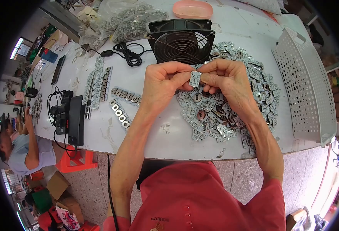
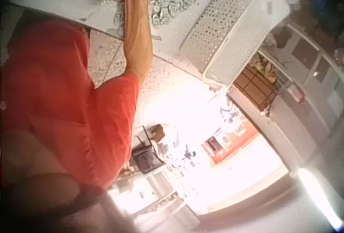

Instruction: The person assembles small LED light circuit components onto LED strips by hand.

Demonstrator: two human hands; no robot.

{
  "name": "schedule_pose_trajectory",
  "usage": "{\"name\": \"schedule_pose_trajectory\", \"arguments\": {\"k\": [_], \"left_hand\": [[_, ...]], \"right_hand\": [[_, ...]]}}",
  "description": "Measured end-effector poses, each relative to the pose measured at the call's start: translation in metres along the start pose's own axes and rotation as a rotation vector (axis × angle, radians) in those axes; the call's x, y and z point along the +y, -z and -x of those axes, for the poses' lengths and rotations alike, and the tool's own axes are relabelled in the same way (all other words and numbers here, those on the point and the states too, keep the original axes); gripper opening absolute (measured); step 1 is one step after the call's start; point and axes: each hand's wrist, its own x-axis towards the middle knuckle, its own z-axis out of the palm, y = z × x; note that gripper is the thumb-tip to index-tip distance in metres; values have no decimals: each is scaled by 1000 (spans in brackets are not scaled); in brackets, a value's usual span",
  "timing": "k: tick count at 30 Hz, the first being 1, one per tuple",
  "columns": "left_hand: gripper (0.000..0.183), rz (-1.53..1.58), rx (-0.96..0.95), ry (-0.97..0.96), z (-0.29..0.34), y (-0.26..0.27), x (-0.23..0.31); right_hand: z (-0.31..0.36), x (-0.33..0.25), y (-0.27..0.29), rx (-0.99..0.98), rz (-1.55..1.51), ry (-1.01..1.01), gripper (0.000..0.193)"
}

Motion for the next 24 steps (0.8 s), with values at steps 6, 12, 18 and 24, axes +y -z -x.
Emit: {"name": "schedule_pose_trajectory", "arguments": {"k": [6,12,18,24], "left_hand": [[15,10,20,-24,1,-5,0],[18,72,18,-23,1,-5,2],[24,18,37,-77,2,-5,-1],[20,-42,92,-107,5,-7,-3]], "right_hand": [[-2,0,2,19,-38,13,14],[-1,0,3,59,-33,-4,12],[-2,1,2,98,-88,23,13],[-4,3,2,96,-112,14,15]]}}
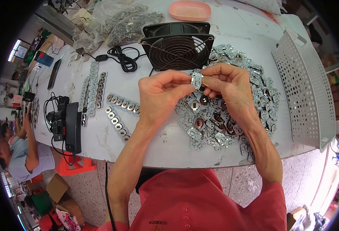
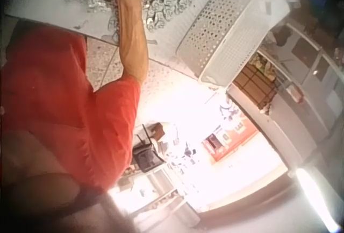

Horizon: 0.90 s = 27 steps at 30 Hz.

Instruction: The person assembles small LED light circuit components onto LED strips by hand.

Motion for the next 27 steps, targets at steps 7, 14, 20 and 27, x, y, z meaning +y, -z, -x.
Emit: {"name": "schedule_pose_trajectory", "arguments": {"k": [7,14,20,27], "left_hand": [[18,-52,16,14,1,0,1],[31,-132,-63,12,-3,5,4],[34,-123,-64,12,-3,8,5],[24,25,-148,139,-7,16,6]], "right_hand": [[-1,0,0,-10,3,-12,15],[-3,0,0,-45,22,-11,14],[-5,4,-2,-48,14,-10,14],[-6,2,-1,-85,67,-41,14]]}}
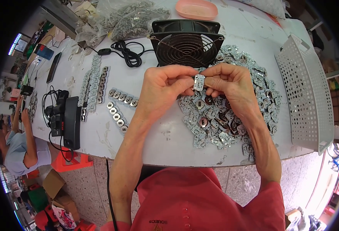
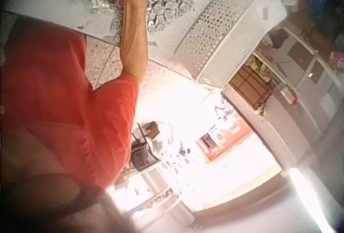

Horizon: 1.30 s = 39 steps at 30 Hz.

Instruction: The person assembles small LED light circuit components onto LED strips by hand.

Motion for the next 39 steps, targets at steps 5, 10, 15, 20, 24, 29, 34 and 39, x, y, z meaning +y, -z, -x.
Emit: {"name": "schedule_pose_trajectory", "arguments": {"k": [5,10,15,20,24,29,34,39], "left_hand": [[15,-1,73,-10,0,-5,-1],[13,34,47,32,-1,-1,-1],[13,34,43,31,-1,-1,-3],[11,56,85,39,-2,-4,-3],[11,10,110,16,-2,-3,-3],[12,-30,132,-1,-2,-5,-2],[12,-50,152,-14,-1,-4,-4],[12,-72,153,2,-1,-3,-3]], "right_hand": [[0,-2,-1,-13,14,-9,14],[-1,2,-1,-37,8,3,14],[-1,0,-1,-46,20,0,15],[-1,2,-1,-16,15,18,14],[-1,2,-6,19,20,23,14],[-2,3,-7,30,24,53,13],[-1,4,-9,27,28,96,12],[0,6,-11,26,50,125,10]]}}
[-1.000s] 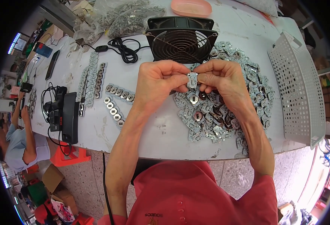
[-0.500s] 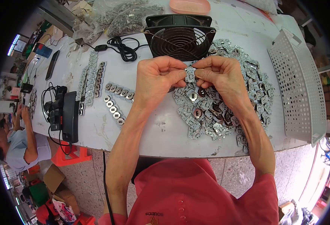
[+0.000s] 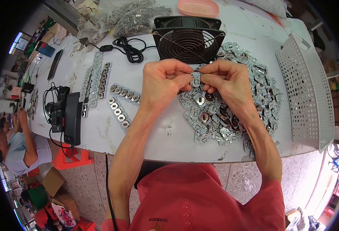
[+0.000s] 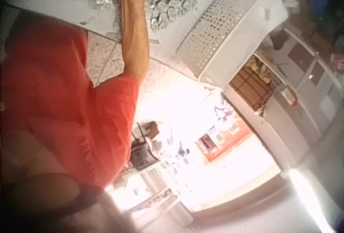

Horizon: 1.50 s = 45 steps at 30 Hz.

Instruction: The person assembles small LED light circuit components onto LED strips by hand.

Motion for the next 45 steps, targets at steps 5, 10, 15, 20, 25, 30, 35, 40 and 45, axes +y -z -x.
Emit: {"name": "schedule_pose_trajectory", "arguments": {"k": [5,10,15,20,25,30,35,40,45], "left_hand": [[18,62,-43,-5,-1,-1,1],[24,46,-60,-64,0,-1,2],[23,-41,-11,-93,1,-6,-4],[20,9,26,-104,2,-5,-7],[20,-17,41,-113,2,-7,-6],[20,-19,33,-136,2,-8,-4],[19,-13,24,-111,2,-7,0],[21,64,-22,-67,1,-3,-2],[21,2,-25,-97,2,-4,-2]], "right_hand": [[1,-2,1,31,-34,9,9],[2,-4,1,48,-32,19,9],[3,-1,-1,44,-45,33,8],[6,1,-6,79,41,119,9],[6,2,-5,79,55,121,9],[5,0,-4,58,6,85,9],[5,-3,-1,35,-31,51,9],[4,-7,0,38,-51,43,8],[4,-5,0,16,-44,37,8]]}}
